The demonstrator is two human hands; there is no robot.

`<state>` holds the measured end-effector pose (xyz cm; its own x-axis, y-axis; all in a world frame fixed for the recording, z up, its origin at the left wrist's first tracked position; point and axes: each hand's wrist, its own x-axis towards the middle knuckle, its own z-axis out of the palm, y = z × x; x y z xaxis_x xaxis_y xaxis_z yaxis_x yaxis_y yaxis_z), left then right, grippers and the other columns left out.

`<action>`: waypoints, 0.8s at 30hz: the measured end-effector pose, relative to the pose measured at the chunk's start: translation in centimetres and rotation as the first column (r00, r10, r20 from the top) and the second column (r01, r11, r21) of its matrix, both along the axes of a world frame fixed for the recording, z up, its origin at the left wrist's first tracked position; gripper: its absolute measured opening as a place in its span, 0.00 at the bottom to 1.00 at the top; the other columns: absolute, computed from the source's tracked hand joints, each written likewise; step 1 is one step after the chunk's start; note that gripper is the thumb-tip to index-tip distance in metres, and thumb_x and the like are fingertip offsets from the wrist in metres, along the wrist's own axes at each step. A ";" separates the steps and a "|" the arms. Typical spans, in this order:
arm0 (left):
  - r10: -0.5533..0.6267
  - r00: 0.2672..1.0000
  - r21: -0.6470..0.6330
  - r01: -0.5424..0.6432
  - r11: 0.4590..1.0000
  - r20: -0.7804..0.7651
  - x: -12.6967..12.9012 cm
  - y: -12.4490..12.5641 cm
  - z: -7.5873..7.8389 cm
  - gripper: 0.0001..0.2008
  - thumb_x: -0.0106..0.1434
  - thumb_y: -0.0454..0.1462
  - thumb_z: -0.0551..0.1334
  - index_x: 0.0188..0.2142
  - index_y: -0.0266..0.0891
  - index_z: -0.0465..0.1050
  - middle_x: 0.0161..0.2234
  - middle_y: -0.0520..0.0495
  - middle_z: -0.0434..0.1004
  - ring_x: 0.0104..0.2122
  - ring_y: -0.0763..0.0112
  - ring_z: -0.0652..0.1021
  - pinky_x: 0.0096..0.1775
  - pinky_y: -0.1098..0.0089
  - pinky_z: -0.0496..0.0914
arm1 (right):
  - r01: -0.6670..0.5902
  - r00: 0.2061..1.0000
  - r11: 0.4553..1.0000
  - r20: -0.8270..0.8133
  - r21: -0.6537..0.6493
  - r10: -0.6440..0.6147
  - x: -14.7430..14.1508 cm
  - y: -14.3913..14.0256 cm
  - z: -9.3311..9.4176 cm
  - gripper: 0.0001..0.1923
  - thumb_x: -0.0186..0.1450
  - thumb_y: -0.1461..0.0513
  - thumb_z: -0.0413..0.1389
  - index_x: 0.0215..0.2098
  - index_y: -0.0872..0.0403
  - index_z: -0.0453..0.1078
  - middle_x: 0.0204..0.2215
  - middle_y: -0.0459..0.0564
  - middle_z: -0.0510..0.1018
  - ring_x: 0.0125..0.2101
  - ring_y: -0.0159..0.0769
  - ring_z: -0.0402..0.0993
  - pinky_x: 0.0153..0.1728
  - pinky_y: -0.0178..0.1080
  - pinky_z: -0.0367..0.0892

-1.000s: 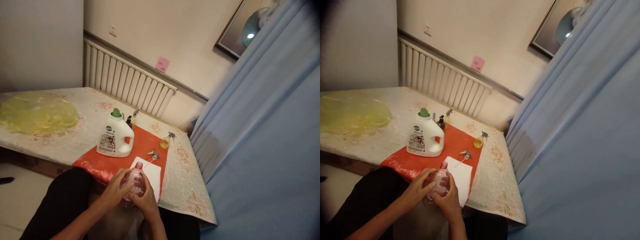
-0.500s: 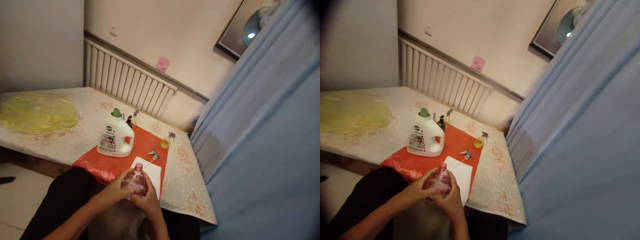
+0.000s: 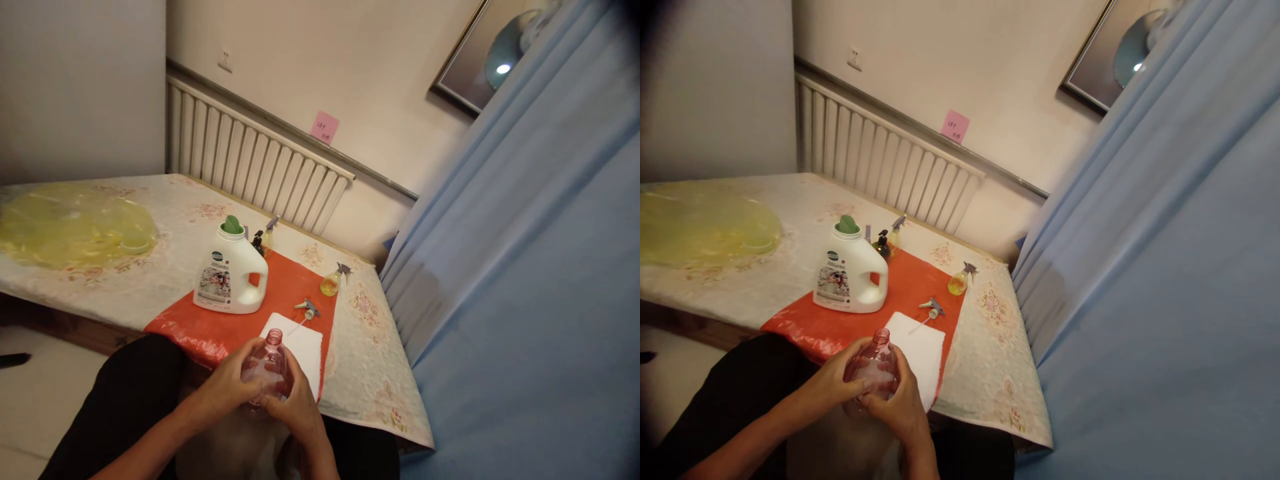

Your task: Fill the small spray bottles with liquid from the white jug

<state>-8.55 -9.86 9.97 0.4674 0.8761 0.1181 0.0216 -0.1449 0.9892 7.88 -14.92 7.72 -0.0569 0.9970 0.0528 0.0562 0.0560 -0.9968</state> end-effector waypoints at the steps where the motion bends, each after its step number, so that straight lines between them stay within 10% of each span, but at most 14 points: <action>1: 0.004 1.000 -0.003 -0.004 1.000 -0.005 0.0 -0.1 0.0 0.25 0.50 0.33 0.62 0.50 0.40 0.65 0.48 0.45 0.79 0.48 0.57 0.79 0.50 0.60 0.73 | 0.004 1.000 1.000 0.004 -0.001 -0.004 0.0 0.0 -0.1 0.47 0.50 0.63 0.69 0.64 0.52 0.56 0.59 0.57 0.69 0.56 0.48 0.69 0.51 0.47 0.71; 24: -0.210 0.973 -0.159 0.223 0.962 0.099 -1.6 1.9 -5.5 0.42 0.49 0.40 0.71 0.61 0.43 0.55 0.63 0.36 0.64 0.62 0.52 0.67 0.59 0.53 0.65 | 0.045 0.999 0.999 0.025 0.013 -0.046 -0.4 0.3 0.0 0.47 0.48 0.65 0.69 0.64 0.53 0.58 0.60 0.56 0.69 0.56 0.50 0.70 0.52 0.48 0.71</action>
<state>-10.14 -8.01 4.48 0.6431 0.7655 0.0226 -0.0726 0.0315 0.9969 7.44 -14.59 7.71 -0.0129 0.9979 0.0641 0.0843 0.0649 -0.9943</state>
